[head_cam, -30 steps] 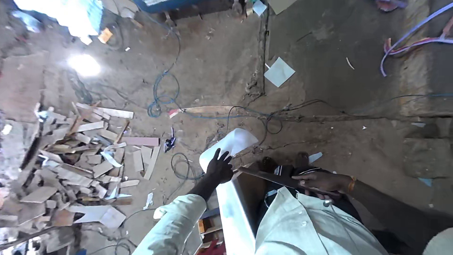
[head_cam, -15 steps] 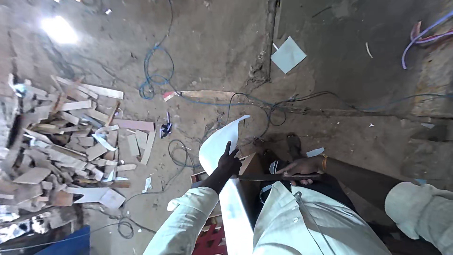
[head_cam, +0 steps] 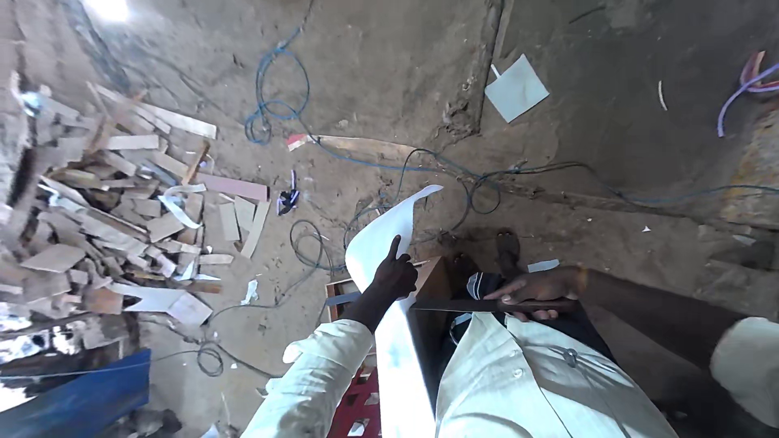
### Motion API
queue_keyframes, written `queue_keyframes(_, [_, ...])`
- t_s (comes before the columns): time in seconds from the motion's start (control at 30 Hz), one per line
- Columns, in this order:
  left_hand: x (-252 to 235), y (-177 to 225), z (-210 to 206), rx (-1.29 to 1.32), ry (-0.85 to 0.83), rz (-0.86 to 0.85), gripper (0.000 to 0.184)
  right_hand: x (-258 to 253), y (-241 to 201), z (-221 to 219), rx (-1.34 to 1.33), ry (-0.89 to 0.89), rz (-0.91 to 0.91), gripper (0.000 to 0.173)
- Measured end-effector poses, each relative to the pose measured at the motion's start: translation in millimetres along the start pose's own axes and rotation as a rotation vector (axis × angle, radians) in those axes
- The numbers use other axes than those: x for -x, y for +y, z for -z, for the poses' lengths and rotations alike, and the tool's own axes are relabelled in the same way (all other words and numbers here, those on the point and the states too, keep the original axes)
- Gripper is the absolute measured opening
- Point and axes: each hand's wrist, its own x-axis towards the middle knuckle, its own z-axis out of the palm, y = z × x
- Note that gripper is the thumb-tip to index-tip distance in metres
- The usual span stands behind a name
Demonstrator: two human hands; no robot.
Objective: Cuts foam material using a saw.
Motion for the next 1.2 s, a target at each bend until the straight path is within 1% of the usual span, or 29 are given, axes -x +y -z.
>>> queue_keyframes(0.07, [0.5,-0.3,-0.4,0.023,0.018,0.002,0.041,34.0,-3.0,-1.2,0.032,0.017,-0.046,0.047])
queue_keyframes(0.13, [-0.2,0.0,-1.6,0.04,0.033,0.003,0.042,55.3,-5.5,-2.5,0.012,0.004,-0.066,0.048])
queue_keyframes(0.2, [0.2,0.7,0.4,0.074,0.039,0.009,0.041,50.8,-13.4,-11.3,-0.004,0.006,-0.058,0.047])
queue_keyframes(0.27, [2.0,0.4,1.6,0.09,0.048,0.016,0.041,32.3,-23.4,-24.0,-0.019,-0.006,-0.037,0.049])
queue_keyframes(0.33, [5.3,-1.0,4.8,0.112,0.065,0.026,0.041,28.9,-38.5,-39.0,-0.003,0.013,-0.066,0.049])
queue_keyframes(0.43, [13.4,-1.4,8.1,0.153,0.089,0.054,0.04,59.6,-54.9,-51.8,0.081,0.044,-0.133,0.048])
queue_keyframes(0.5, [17.8,-3.0,7.2,0.212,0.091,0.079,0.041,72.2,-61.4,-55.2,0.086,0.044,-0.164,0.049])
queue_keyframes(0.57, [20.3,-4.4,5.2,0.263,0.099,0.087,0.04,60.8,-71.2,-67.3,0.052,0.04,-0.166,0.049])
queue_keyframes(0.63, [20.8,-5.8,4.5,0.298,0.128,0.069,0.04,37.8,-86.4,-87.7,0.045,0.061,-0.157,0.049])
queue_keyframes(0.7, [19.7,-7.8,3.8,0.32,0.165,0.051,0.038,27.4,-94.7,-98.1,0.053,0.059,-0.153,0.05])
queue_keyframes(0.83, [22.5,-12.9,-1.0,0.343,0.226,0.042,0.037,63.7,-103.5,-110.8,0.053,0.055,-0.161,0.053])
queue_keyframes(0.9, [24.5,-14.8,-3.8,0.363,0.251,0.045,0.036,66.1,-112.4,-124.7,0.039,0.052,-0.18,0.051])
queue_keyframes(1.0, [25.0,-17.0,-0.5,0.398,0.291,0.059,0.037,29.3,-138.6,-153.4,0.093,0.098,-0.182,0.048])
queue_keyframes(1.07, [28.4,-19.9,1.0,0.424,0.316,0.069,0.038,9.6,-151.4,-162.8,0.079,0.102,-0.18,0.048])
queue_keyframes(1.1, [30.5,-22.5,1.1,0.435,0.331,0.076,0.038,11.1,-155.6,-164.7,0.081,0.106,-0.188,0.048])
queue_keyframes(1.2, [36.8,-31.6,-3.3,0.492,0.387,0.109,0.036,41.6,-161.6,-165.5,0.099,0.115,-0.235,0.045])
